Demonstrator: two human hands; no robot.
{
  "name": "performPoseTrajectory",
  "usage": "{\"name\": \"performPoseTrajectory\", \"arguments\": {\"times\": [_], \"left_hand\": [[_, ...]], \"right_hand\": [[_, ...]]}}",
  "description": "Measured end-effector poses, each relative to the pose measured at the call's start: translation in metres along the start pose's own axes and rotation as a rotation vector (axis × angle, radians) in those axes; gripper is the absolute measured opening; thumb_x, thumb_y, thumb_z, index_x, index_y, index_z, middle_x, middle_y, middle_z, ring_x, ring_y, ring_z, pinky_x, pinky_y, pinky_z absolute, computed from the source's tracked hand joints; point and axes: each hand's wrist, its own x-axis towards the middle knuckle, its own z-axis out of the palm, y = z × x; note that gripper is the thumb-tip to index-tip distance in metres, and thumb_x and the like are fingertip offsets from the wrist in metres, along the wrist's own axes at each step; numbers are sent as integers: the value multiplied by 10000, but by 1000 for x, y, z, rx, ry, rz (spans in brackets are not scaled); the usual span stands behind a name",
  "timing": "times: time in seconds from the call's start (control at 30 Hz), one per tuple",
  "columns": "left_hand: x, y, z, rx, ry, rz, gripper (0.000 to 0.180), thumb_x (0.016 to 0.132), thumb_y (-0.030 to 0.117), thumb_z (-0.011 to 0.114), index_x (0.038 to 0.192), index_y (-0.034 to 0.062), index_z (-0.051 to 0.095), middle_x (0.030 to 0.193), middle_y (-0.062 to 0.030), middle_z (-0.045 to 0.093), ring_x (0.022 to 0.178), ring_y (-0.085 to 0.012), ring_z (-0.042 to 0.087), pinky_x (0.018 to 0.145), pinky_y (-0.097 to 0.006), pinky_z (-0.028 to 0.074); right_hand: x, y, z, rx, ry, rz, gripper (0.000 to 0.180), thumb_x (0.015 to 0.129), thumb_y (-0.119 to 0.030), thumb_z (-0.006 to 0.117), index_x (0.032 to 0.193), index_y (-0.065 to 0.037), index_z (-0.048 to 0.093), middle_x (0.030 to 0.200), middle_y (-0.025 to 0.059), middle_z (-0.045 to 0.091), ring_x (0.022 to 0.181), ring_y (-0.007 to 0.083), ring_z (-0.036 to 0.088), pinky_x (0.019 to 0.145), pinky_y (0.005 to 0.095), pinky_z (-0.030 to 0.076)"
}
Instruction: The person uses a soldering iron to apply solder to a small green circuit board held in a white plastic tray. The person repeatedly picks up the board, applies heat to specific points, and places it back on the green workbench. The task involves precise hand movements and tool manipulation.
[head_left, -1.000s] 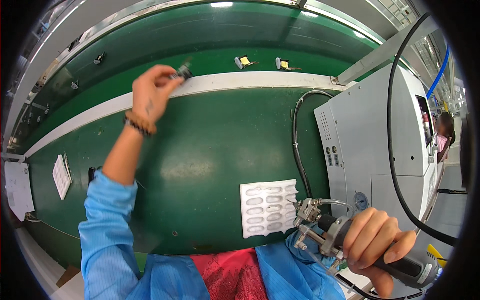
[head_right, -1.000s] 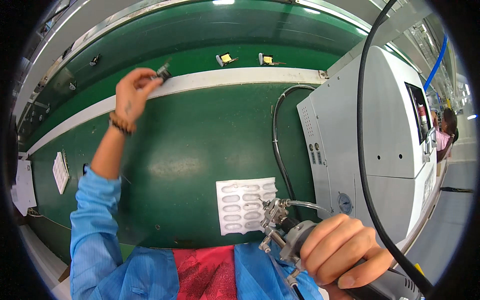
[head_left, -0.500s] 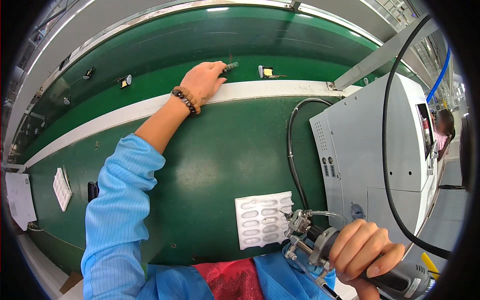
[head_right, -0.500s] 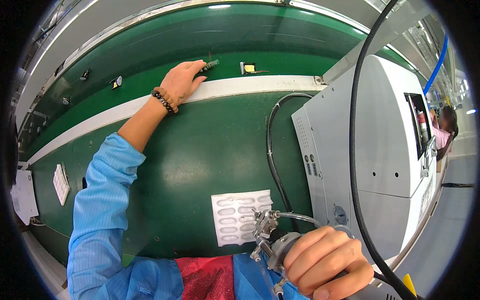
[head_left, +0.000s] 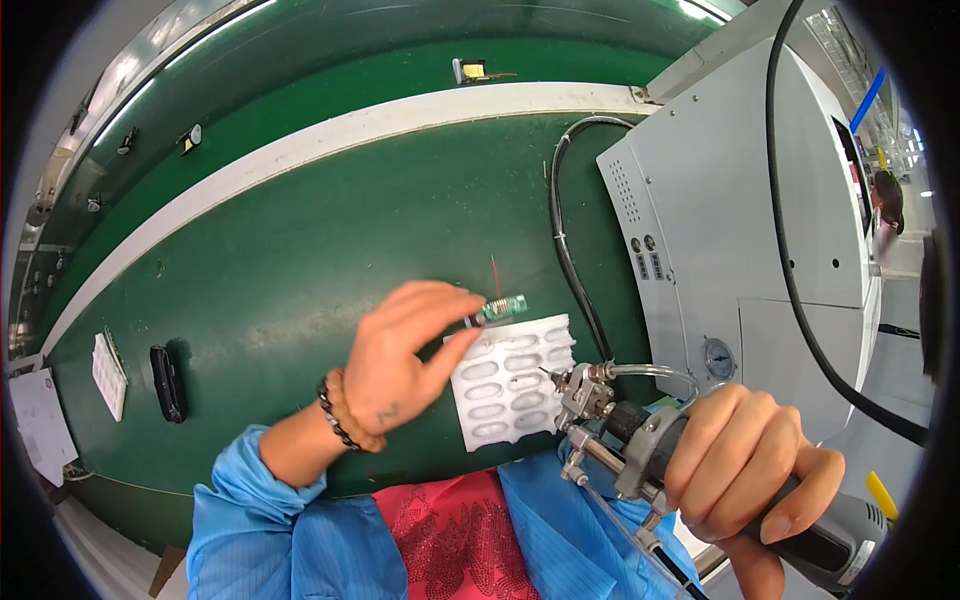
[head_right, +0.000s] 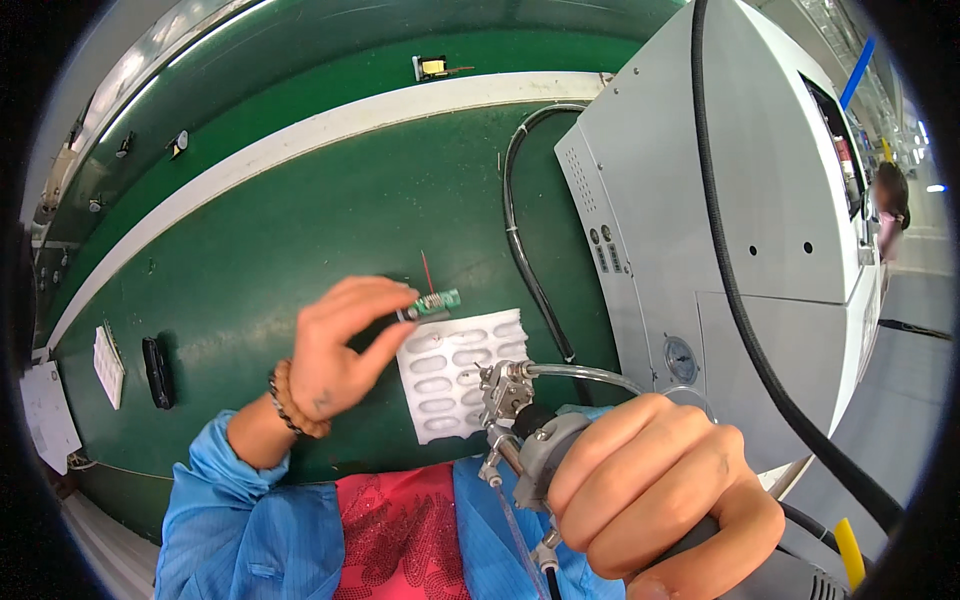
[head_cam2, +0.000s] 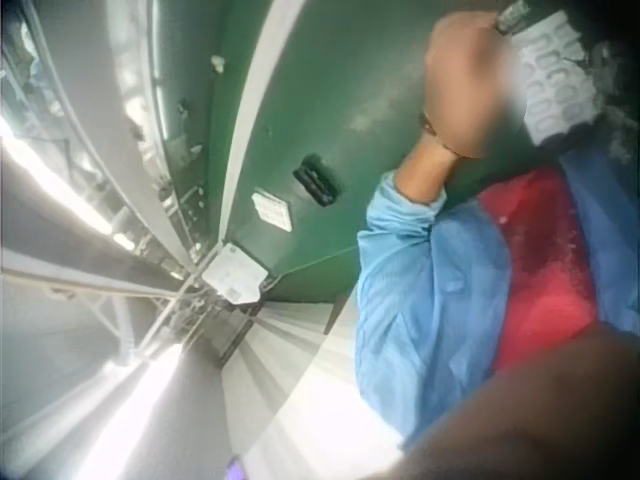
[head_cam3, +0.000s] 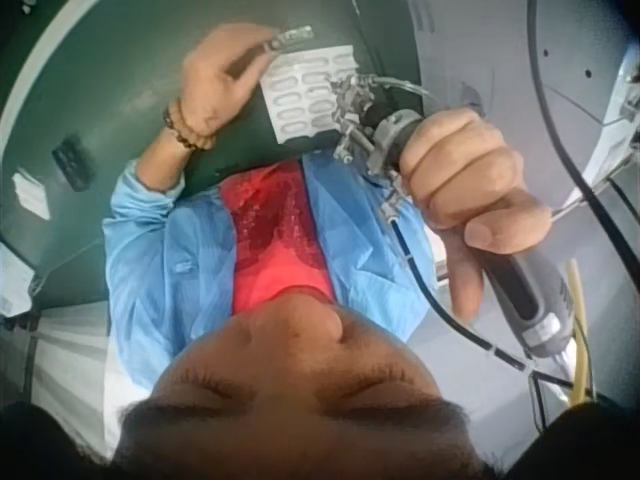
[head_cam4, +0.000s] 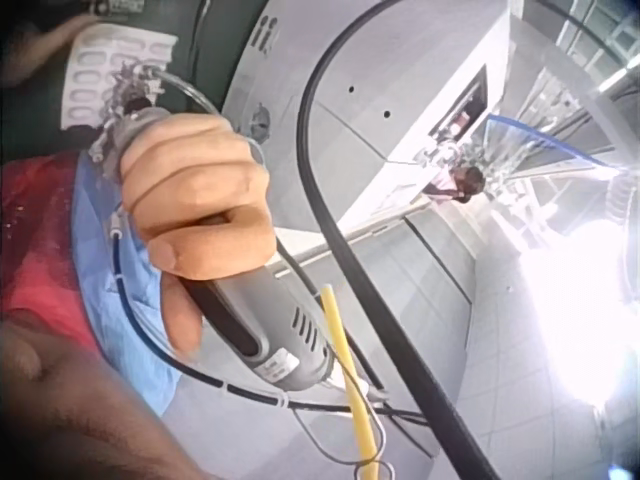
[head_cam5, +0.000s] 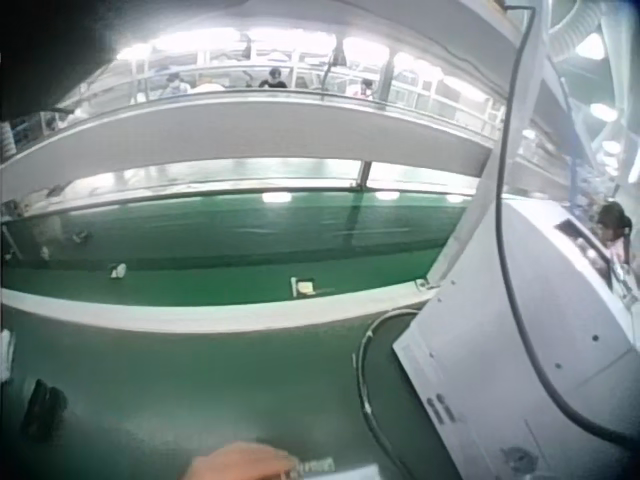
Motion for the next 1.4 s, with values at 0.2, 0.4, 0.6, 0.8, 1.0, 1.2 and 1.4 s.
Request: {"name": "performPoseTrajectory", "arguments": {"times": [0.2,0.4,0.6,0.8,1.0,1.2,1.4], "left_hand": [[-30,-4,40,63,10,79,316,777,28,803,1084,31,728,1041,-121,744,1060,-317,694,924,-410,539],[-33,-13,42,-20,17,89,356,749,32,825,1091,40,726,1046,-105,745,1087,-304,688,926,-415,536],[-35,-19,44,-55,27,68,362,728,34,836,1076,36,734,1068,-105,743,1092,-300,685,932,-416,533],[-34,-20,42,-99,24,40,363,723,24,827,1073,28,732,1079,-112,736,1079,-299,681,937,-417,531],[-34,-19,38,-91,28,37,363,712,16,825,1064,26,734,1069,-111,735,1070,-296,682,934,-414,533],[-34,-19,39,-90,43,60,344,709,9,821,1043,21,741,1050,-108,738,1059,-292,686,928,-409,539],[-34,-18,37,-104,29,51,337,711,4,817,1039,16,741,1040,-108,738,1055,-291,688,924,-401,545]], "right_hand": [[-6,3,9,102,161,-39,263,894,-101,774,926,-13,528,648,129,614,483,222,611,436,334,508],[6,19,13,75,113,65,273,912,-129,768,941,-11,523,695,121,619,513,231,606,482,351,512],[7,37,14,79,92,93,294,891,-127,787,957,-27,519,706,110,615,531,231,611,502,364,522],[12,43,19,39,116,153,318,871,-141,801,965,-39,514,704,101,612,525,231,608,502,360,521],[18,51,22,35,127,207,326,872,-154,807,964,-49,513,700,95,609,515,223,603,500,346,510],[20,61,22,-48,43,153,521,850,-500,780,1006,-93,494,670,3,585,473,98,575,427,220,481],[22,65,24,-56,72,173,512,851,-491,786,1001,-99,494,652,-3,584,473,97,576,421,220,472]]}}
